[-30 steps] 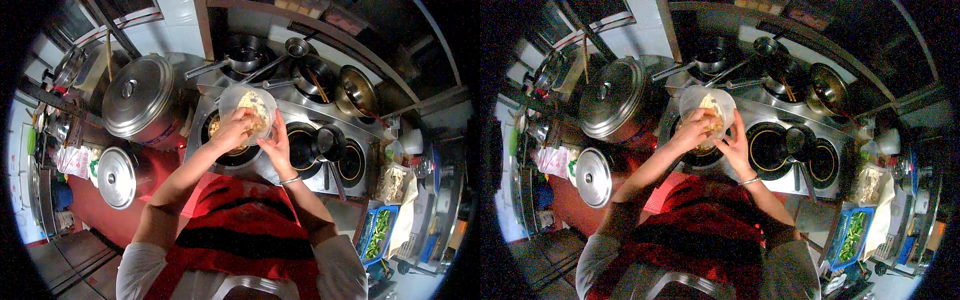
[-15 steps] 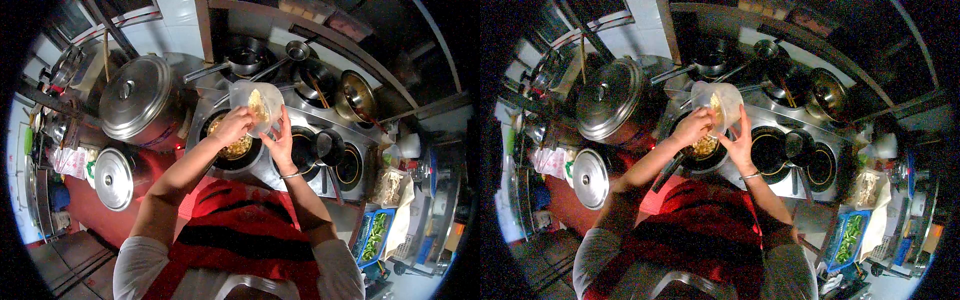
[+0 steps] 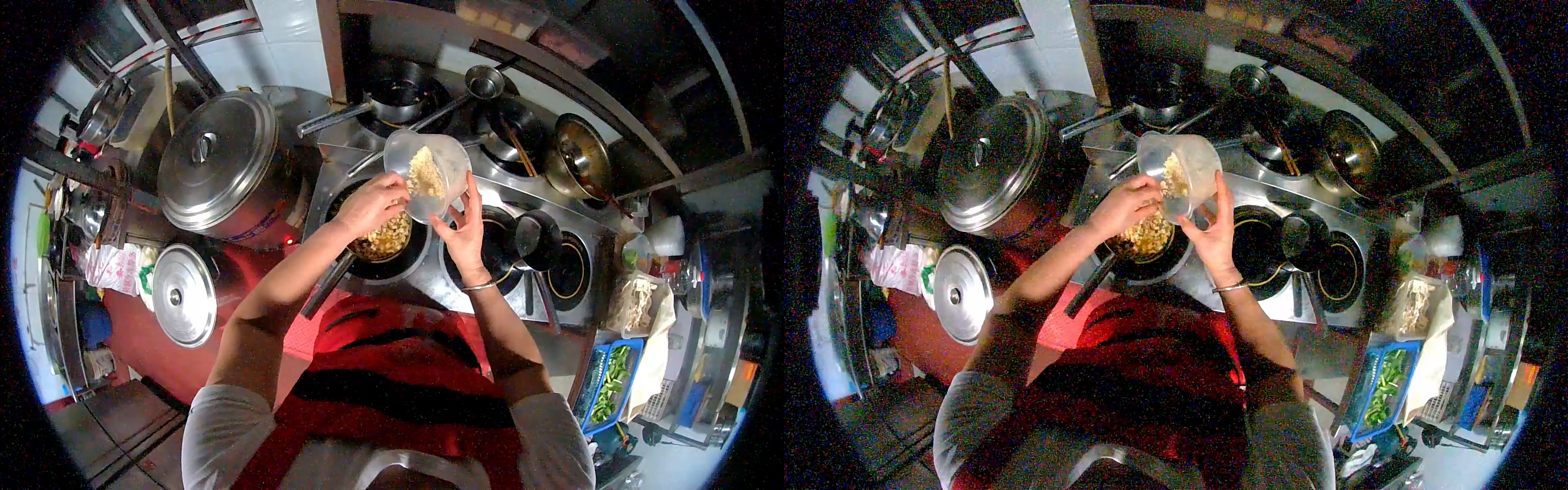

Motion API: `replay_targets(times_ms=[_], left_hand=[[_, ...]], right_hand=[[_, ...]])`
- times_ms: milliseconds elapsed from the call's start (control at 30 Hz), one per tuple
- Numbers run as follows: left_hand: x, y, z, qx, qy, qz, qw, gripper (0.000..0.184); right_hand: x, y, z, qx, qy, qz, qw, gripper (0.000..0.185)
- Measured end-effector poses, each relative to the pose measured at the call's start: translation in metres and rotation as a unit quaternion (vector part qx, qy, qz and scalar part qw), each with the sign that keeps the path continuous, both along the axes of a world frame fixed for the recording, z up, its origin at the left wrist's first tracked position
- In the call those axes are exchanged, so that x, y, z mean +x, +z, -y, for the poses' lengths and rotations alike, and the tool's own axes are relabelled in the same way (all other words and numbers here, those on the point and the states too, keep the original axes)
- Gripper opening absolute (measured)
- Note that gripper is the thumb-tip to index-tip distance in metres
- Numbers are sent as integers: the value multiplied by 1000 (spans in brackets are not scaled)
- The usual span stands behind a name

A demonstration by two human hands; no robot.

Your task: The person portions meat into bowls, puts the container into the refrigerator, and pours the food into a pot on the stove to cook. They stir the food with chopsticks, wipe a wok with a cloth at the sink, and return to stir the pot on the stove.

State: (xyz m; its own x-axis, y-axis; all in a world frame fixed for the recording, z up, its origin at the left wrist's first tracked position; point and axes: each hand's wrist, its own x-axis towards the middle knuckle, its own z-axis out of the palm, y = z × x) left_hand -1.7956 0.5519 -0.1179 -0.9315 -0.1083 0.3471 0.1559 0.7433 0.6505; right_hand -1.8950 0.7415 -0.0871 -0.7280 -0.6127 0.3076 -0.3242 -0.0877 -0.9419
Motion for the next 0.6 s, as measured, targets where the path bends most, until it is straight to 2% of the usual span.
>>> replay_targets(times_ms=[133,167,267,300,400,500,600], left_hand=[[-19,14,-9,-22,70,-66,995,31],[-26,6,-7,-46,67,-43,996,35],[-32,-11,-16,21,17,-6,1000,31],[-32,-16,-19,121,-6,-3,993,23],[-14,2,-15,33,10,24,999,27],[4,7,-3,-10,1,67,998,24],[5,3,6,0,3,13,1000,25]], right_hand=[[4,4,1,17,5,-19,1000,97],[6,4,3,20,7,-27,999,97],[9,7,8,33,-7,-48,998,96],[10,6,10,29,-6,-46,999,96],[9,4,12,21,-13,-43,999,96],[3,4,8,21,-21,-47,998,96],[5,6,3,27,-16,-44,999,95]])
